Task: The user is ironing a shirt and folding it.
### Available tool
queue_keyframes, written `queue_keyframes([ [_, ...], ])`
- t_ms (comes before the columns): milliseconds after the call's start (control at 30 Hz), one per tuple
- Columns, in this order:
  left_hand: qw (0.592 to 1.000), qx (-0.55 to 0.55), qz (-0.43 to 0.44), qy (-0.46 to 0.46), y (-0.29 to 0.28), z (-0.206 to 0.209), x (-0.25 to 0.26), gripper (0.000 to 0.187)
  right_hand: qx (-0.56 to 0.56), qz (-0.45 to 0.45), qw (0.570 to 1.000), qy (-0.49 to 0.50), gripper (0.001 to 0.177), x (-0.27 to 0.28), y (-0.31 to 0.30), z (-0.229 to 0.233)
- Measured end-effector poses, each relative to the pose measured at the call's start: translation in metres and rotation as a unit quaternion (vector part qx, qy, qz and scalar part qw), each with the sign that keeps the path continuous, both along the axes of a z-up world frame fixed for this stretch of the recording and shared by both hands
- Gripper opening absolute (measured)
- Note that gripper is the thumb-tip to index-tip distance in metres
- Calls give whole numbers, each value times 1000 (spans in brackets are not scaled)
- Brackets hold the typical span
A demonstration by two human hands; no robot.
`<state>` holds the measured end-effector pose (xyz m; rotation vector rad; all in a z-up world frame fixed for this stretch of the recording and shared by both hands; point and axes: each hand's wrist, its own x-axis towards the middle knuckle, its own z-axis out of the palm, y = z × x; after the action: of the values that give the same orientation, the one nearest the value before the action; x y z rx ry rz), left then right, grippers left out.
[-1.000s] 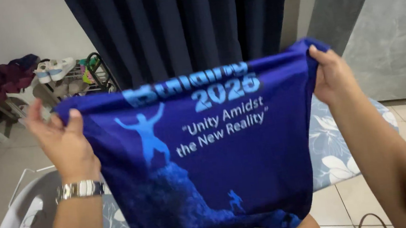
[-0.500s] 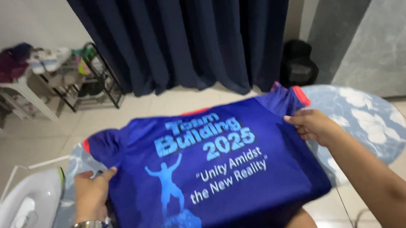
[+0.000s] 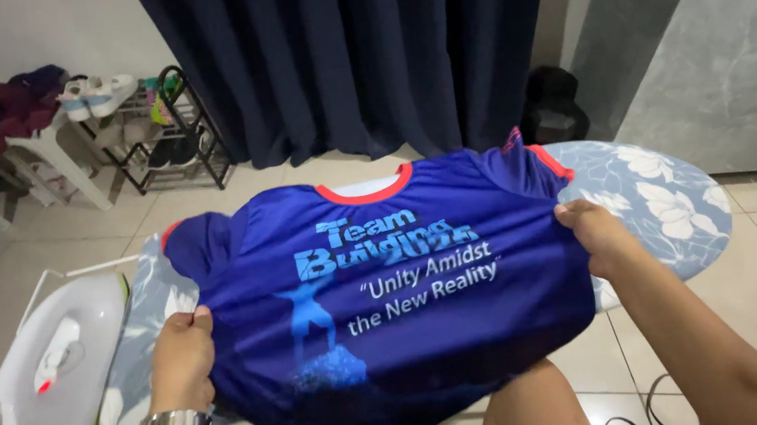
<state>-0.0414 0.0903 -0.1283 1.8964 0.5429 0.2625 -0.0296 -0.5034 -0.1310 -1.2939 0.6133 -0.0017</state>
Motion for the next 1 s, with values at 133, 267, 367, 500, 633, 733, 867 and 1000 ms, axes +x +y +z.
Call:
queue_keyframes([
  [133,980,197,9,36,-5,-1,-36,38,-303,27,952,-30,36,-31,-15,-24],
  [267,931,359,26,60,-32,24,-72,35,-576,74,814,9,43,-59,-18,-37],
  [367,919,383,37,86,-43,33,-92,35,-624,69,778,21,44,-82,-2,-24],
  [500,908,403,38,106,-54,50,-111,32,-636,28,769,59,44,-106,27,17],
  [633,879,470,40,67,-56,48,-110,30,-637,55,759,127,41,-105,32,22],
  [733,841,538,25,-52,-71,62,-99,30,-738,29,668,-91,36,-87,33,7],
  [867,865,451,-146,-168,-111,73,-68,29,-651,179,671,-307,38,-57,81,10],
  [1000,854,422,-258,-160,-140,38,-27,49,-684,278,595,-317,53,-28,113,1],
])
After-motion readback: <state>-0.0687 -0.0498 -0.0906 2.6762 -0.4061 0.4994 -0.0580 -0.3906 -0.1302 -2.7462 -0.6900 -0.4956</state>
